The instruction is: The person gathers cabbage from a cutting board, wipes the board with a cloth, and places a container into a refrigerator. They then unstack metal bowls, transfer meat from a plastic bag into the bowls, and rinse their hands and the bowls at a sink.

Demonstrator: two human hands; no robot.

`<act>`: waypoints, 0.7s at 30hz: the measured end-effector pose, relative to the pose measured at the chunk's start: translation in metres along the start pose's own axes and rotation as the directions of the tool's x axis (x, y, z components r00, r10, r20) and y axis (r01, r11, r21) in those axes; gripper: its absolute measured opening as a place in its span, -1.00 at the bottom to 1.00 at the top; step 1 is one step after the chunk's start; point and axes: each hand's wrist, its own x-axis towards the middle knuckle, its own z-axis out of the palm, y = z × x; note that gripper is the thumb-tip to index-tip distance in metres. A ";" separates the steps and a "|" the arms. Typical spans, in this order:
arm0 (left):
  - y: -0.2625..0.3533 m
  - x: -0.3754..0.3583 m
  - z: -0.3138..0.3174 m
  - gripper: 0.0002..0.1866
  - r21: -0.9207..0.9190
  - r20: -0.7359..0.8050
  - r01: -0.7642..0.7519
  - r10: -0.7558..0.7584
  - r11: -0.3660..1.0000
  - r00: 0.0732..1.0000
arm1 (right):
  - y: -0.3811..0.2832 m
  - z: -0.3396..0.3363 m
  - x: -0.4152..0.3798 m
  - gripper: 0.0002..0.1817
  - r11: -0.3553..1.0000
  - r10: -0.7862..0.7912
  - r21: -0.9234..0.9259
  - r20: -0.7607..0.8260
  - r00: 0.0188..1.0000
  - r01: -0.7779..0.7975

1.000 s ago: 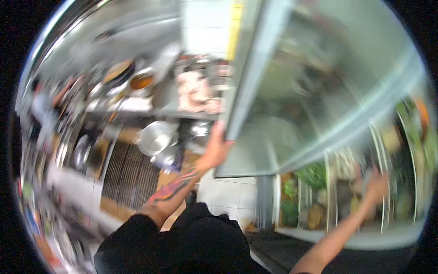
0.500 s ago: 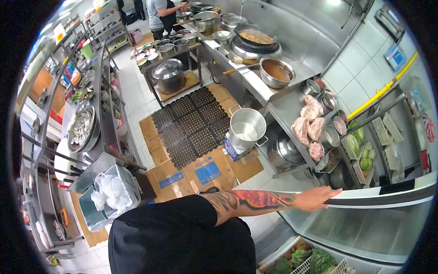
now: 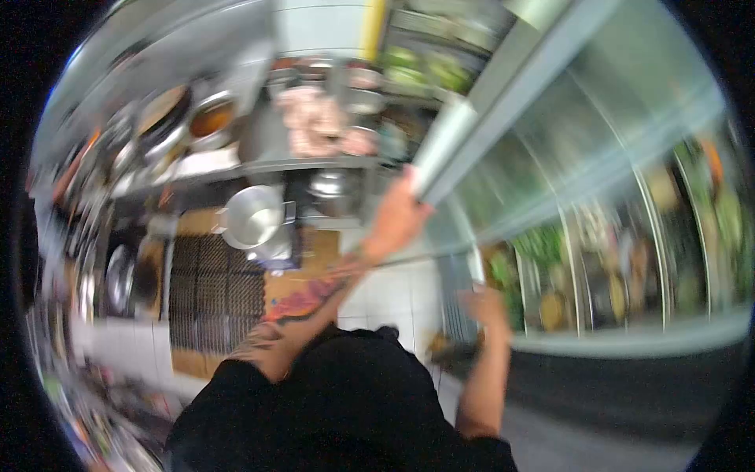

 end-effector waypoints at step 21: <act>-0.121 -0.157 -0.099 -0.62 0.038 0.767 0.119 -0.105 0.992 0.633 | -0.019 0.166 -0.060 -0.09 0.949 -0.158 0.201 -0.361 0.919 0.243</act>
